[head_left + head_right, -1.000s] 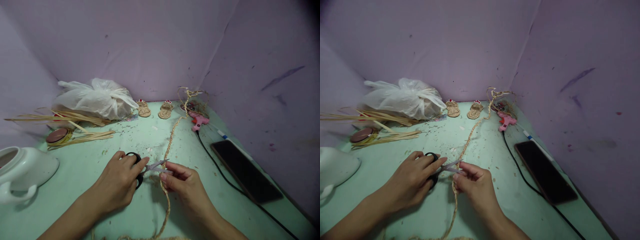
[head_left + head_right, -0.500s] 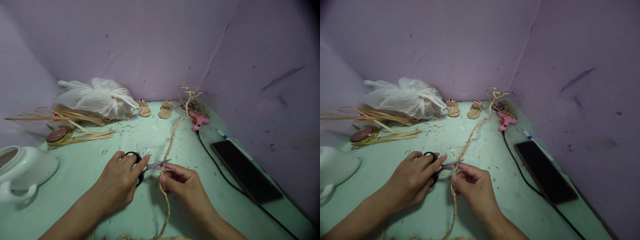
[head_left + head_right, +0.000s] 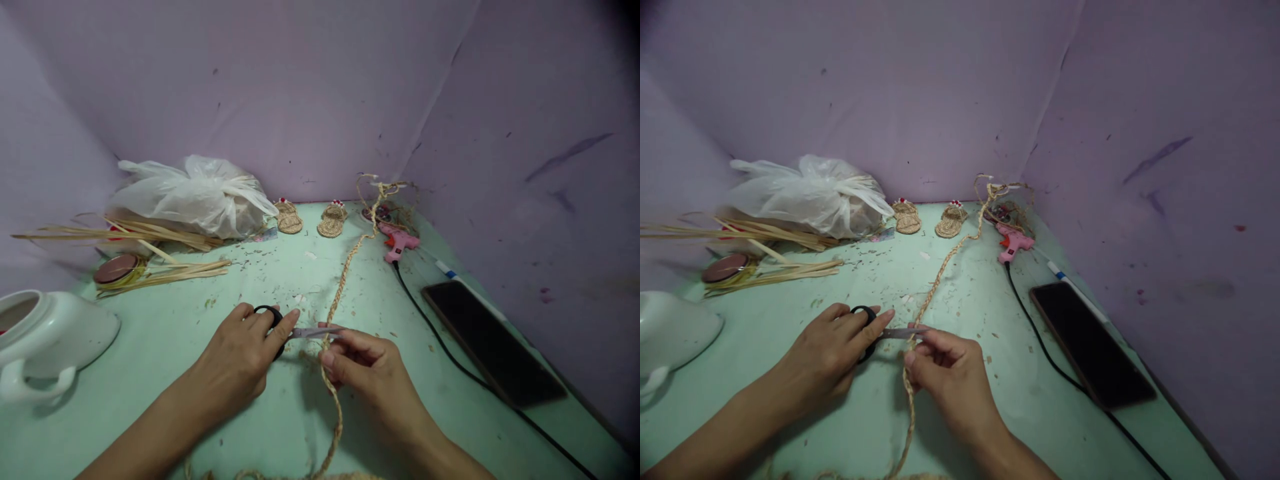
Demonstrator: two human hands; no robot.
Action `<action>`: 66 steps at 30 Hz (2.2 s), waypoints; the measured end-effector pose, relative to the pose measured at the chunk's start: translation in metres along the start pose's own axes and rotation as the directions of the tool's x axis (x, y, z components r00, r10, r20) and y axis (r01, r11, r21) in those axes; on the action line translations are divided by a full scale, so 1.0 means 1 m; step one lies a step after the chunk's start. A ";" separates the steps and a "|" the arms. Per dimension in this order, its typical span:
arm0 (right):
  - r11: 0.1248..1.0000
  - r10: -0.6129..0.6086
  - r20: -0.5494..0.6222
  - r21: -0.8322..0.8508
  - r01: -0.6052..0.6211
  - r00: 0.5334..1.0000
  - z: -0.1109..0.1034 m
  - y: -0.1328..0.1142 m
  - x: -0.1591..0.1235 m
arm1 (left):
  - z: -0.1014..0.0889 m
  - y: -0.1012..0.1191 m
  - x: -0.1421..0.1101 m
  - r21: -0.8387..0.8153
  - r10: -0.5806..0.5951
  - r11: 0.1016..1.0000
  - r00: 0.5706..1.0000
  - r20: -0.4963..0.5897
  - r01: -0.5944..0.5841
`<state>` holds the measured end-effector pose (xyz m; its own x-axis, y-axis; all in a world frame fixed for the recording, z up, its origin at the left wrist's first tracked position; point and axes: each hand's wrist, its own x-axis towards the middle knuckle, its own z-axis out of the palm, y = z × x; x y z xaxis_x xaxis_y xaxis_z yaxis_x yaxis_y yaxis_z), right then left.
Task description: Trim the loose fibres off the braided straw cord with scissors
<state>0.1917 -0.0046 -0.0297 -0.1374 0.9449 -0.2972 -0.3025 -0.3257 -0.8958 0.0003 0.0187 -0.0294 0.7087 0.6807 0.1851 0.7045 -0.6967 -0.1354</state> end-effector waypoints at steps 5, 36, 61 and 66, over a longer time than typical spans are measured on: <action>0.997 0.010 -0.045 0.072 -0.006 0.999 -0.002 0.002 0.002 | -0.001 -0.003 -0.002 -0.272 -0.061 0.960 0.998 0.030 0.067; 0.961 0.117 -0.006 0.254 -0.111 0.993 -0.003 0.014 0.004 | -0.012 0.053 0.026 -0.718 -0.283 -0.486 0.687 0.669 0.498; 0.995 -0.056 -0.312 -0.099 0.026 0.949 -0.006 -0.002 0.006 | -0.020 0.006 -0.007 -0.351 -0.140 0.928 0.990 -0.021 0.124; 1.000 -0.024 -0.282 -0.018 0.020 0.959 -0.003 -0.005 0.006 | -0.010 0.008 -0.006 -0.200 -0.056 0.979 0.998 -0.033 0.048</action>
<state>0.1955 0.0029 -0.0284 0.1412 0.9236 -0.3565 -0.2886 -0.3061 -0.9072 0.0014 0.0073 -0.0219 0.6669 0.7106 0.2244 0.7161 -0.6944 0.0708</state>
